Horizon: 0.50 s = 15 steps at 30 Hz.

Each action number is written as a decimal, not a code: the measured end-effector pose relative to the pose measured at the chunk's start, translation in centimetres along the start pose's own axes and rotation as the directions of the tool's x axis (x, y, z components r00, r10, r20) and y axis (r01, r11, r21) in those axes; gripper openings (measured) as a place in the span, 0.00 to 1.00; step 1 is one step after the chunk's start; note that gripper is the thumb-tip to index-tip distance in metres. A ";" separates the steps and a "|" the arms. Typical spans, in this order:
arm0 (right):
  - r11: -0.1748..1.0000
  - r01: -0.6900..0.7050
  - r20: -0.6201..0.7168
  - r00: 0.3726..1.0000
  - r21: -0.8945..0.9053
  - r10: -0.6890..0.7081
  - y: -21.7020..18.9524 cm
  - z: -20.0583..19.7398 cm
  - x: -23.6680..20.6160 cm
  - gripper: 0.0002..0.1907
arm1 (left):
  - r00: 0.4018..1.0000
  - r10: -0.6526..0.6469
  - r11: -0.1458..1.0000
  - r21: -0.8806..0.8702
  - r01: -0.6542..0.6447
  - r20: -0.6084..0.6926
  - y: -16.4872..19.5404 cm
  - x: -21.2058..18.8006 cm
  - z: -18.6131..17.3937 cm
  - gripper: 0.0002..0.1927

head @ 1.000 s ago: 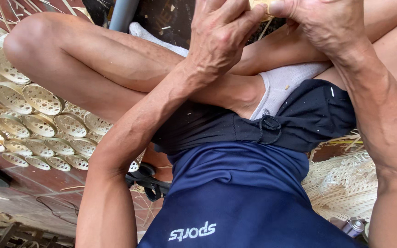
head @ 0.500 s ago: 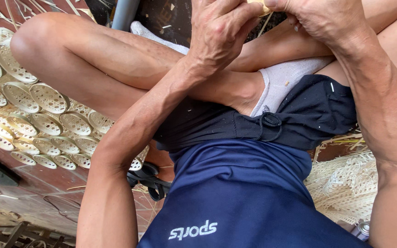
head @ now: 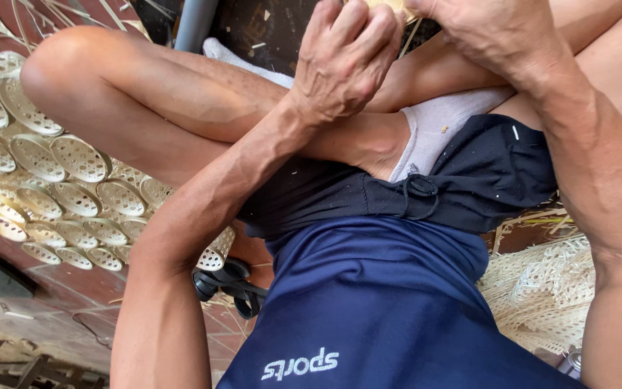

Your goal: The person sits cross-legged on the floor assembling woven bamboo baskets. They bend bamboo strips around a gray pipe form, trim and shape strips with pliers, fit a woven rim onto a basket body, apply glue from a bottle to the rim, and place the finished basket onto a stack of completed baskets.

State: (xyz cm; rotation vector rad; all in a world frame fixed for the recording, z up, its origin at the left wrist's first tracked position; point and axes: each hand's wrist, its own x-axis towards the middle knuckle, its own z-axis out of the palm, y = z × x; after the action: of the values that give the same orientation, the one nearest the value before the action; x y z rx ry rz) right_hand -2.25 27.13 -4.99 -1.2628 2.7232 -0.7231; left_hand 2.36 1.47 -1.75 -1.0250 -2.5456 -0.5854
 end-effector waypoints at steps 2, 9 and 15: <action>0.993 -0.059 0.002 0.998 0.101 0.059 0.0 0.3 0.1 0.10 | 0.999 0.011 1.000 0.023 -0.012 0.044 0.0 0.1 0.0 0.17; 0.674 -0.426 0.150 0.891 0.603 0.429 -1.3 -2.4 1.5 0.08 | 0.998 -0.067 0.995 -0.075 0.066 -0.011 -1.5 -0.1 -1.4 0.17; 0.968 0.046 -0.154 0.988 0.246 -0.008 -2.9 -3.7 2.2 0.08 | 0.995 -0.099 0.971 -0.217 0.096 -0.002 -2.4 -0.6 -1.5 0.12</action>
State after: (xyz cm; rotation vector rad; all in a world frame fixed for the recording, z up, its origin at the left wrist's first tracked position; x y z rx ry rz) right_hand -2.56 25.37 -0.08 -1.2361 2.6234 -1.1680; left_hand 1.32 -1.20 -1.33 -0.9647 -2.5750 -0.9112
